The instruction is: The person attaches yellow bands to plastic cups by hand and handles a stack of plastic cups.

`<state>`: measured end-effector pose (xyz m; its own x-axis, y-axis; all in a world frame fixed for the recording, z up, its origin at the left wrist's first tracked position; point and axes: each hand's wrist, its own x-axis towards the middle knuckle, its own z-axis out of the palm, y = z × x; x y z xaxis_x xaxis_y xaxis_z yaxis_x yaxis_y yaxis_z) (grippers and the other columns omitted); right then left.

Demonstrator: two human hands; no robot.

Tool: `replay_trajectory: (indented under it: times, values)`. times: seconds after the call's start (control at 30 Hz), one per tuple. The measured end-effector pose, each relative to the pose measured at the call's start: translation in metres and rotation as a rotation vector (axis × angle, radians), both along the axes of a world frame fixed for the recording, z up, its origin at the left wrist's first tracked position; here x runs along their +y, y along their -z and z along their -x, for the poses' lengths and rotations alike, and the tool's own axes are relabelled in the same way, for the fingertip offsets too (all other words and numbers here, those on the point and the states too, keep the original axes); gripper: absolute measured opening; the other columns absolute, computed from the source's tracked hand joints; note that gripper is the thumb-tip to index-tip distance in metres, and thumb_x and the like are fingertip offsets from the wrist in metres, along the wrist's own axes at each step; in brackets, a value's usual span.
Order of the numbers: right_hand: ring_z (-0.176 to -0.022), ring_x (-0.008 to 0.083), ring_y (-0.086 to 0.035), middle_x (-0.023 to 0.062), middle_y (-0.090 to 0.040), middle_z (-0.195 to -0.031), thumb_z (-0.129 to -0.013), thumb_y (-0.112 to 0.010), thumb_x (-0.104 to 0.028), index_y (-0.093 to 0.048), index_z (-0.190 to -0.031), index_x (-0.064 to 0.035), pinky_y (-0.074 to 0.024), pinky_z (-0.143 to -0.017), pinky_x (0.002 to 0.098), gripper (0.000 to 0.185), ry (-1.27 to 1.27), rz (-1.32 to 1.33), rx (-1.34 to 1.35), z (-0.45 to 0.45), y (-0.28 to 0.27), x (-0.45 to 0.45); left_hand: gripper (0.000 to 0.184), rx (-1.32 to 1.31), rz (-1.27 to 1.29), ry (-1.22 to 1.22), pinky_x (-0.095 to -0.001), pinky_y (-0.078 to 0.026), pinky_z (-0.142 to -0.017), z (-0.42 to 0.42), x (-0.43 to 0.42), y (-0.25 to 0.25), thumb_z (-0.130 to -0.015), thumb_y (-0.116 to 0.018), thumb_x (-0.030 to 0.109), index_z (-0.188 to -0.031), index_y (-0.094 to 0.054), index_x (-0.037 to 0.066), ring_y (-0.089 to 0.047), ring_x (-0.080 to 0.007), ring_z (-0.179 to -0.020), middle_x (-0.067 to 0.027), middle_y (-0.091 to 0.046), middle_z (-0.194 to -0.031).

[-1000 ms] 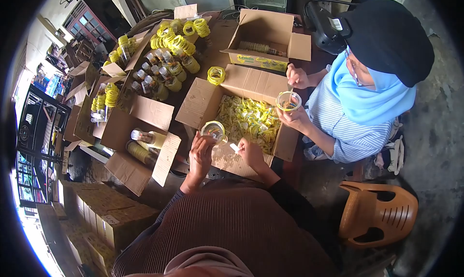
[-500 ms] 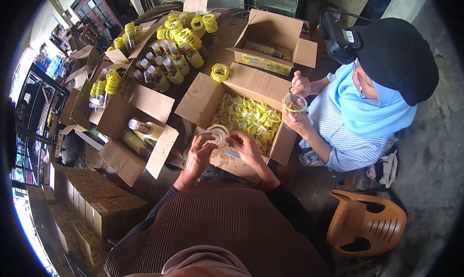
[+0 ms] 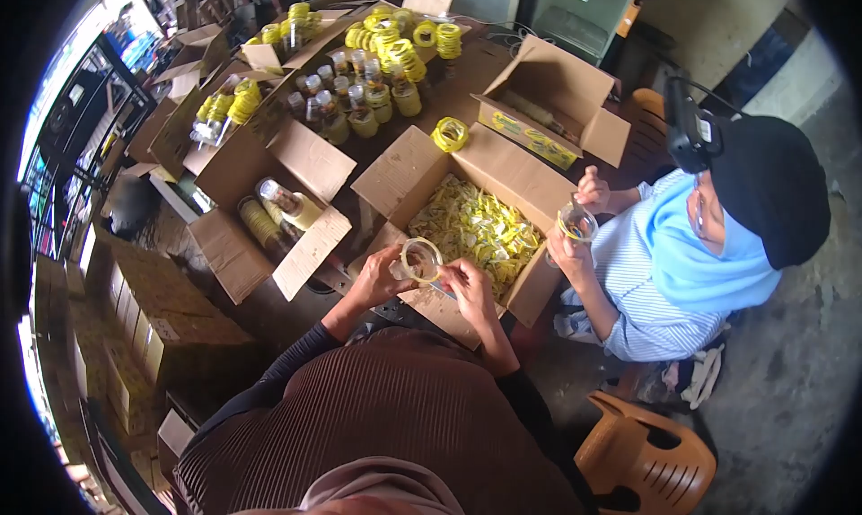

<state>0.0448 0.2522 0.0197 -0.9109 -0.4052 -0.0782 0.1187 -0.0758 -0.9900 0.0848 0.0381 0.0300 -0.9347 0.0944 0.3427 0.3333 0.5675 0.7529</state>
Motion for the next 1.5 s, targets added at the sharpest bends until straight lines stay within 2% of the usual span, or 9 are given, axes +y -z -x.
replay_trajectory:
  times: [0.13,0.33,0.4,0.53,0.7,0.8,1.2,1.4,1.5]
  values:
    - [-0.064,0.0077,-0.055,0.0011,-0.060,-0.069,-0.095,-0.063,-0.018,-0.061,-0.088,-0.0018,-0.0454,-0.060,0.0238,0.018,0.140,-0.102,0.161,0.005,-0.002,0.006,0.057,-0.139,-0.220,-0.075,-0.0320,-0.050,-0.067,-0.007,-0.007,-0.013,-0.071,-0.085,0.038,-0.106,-0.064,-0.003,-0.063,-0.0181,-0.071,-0.0128,-0.064,-0.077]
    - [-0.066,0.0180,-0.058,0.0077,-0.063,-0.083,-0.086,-0.070,-0.010,-0.067,-0.095,-0.0034,-0.0464,-0.063,0.0286,0.012,0.295,-0.557,0.586,0.031,0.012,0.024,0.055,-0.251,-0.100,-0.131,-0.0322,-0.049,-0.062,-0.020,-0.013,-0.019,-0.072,-0.083,0.042,-0.098,-0.064,-0.003,-0.061,-0.0176,-0.066,-0.0117,-0.062,-0.075]
    - [-0.069,0.0222,-0.059,0.0099,-0.063,-0.096,-0.083,-0.071,-0.007,-0.070,-0.103,-0.0051,-0.0493,-0.067,0.0306,0.019,0.419,-0.784,1.056,0.035,0.009,0.021,0.056,-0.313,-0.054,-0.160,-0.0323,-0.050,-0.063,-0.022,-0.009,-0.020,-0.071,-0.084,0.042,-0.100,-0.064,-0.003,-0.063,-0.0189,-0.068,-0.0123,-0.064,-0.077]
    - [-0.081,0.0162,-0.064,0.0077,-0.064,-0.100,-0.088,-0.069,-0.008,-0.069,-0.110,-0.0066,-0.0519,-0.075,0.0261,0.022,0.019,-0.312,0.418,0.022,-0.009,0.002,0.061,-0.222,0.085,-0.173,-0.0357,-0.053,-0.068,-0.023,0.000,-0.017,-0.069,-0.083,0.046,-0.106,-0.065,0.000,-0.068,-0.0260,-0.076,-0.0124,-0.068,-0.086]
    - [-0.079,0.0098,-0.061,0.0061,-0.066,-0.092,-0.087,-0.072,-0.013,-0.068,-0.094,0.0013,-0.0493,-0.069,0.0253,0.016,-0.193,-0.100,0.240,0.005,-0.008,-0.016,0.066,-0.270,0.237,-0.158,-0.0391,-0.053,-0.072,-0.019,0.004,-0.018,-0.067,-0.081,0.048,-0.112,-0.064,0.003,-0.068,-0.0285,-0.081,-0.0114,-0.069,-0.088]
    - [-0.071,0.0105,-0.059,0.0045,-0.065,-0.076,-0.086,-0.073,-0.013,-0.065,-0.089,0.0013,-0.0480,-0.066,0.0260,0.016,-0.078,-0.127,0.243,0.001,-0.001,-0.021,0.067,-0.318,0.314,-0.157,-0.0396,-0.052,-0.074,-0.020,0.004,-0.019,-0.067,-0.081,0.048,-0.115,-0.063,0.003,-0.067,-0.0290,-0.084,-0.0120,-0.068,-0.089]
    - [-0.065,0.0043,-0.046,-0.0040,-0.054,-0.071,-0.093,-0.066,-0.017,-0.063,-0.089,-0.0019,-0.0380,-0.058,0.0215,0.016,0.126,-0.119,0.142,-0.007,0.019,-0.029,0.070,-0.204,0.334,-0.149,-0.0424,-0.053,-0.072,-0.020,0.000,-0.014,-0.070,-0.077,0.049,-0.115,-0.061,-0.001,-0.066,-0.0352,-0.082,-0.0166,-0.068,-0.089]
    - [-0.073,0.0054,-0.052,-0.0016,-0.059,-0.080,-0.092,-0.066,-0.013,-0.062,-0.094,-0.0013,-0.0427,-0.067,0.0208,0.013,0.385,-0.040,0.091,0.020,0.032,-0.014,0.065,-0.526,-0.101,-0.079,-0.0286,-0.049,-0.066,-0.018,-0.051,-0.026,-0.080,-0.077,0.042,-0.124,-0.056,-0.001,-0.059,-0.0121,-0.074,-0.0074,-0.063,-0.079]
    - [-0.074,0.0051,-0.052,-0.0012,-0.060,-0.081,-0.092,-0.067,-0.014,-0.062,-0.094,-0.0005,-0.0429,-0.069,0.0208,0.014,0.418,-0.075,0.072,0.020,0.032,-0.017,0.073,-0.510,-0.301,-0.039,-0.0338,-0.053,-0.077,-0.021,-0.109,-0.030,-0.084,-0.072,0.038,-0.137,-0.043,-0.004,-0.064,-0.0216,-0.091,-0.0165,-0.064,-0.102]
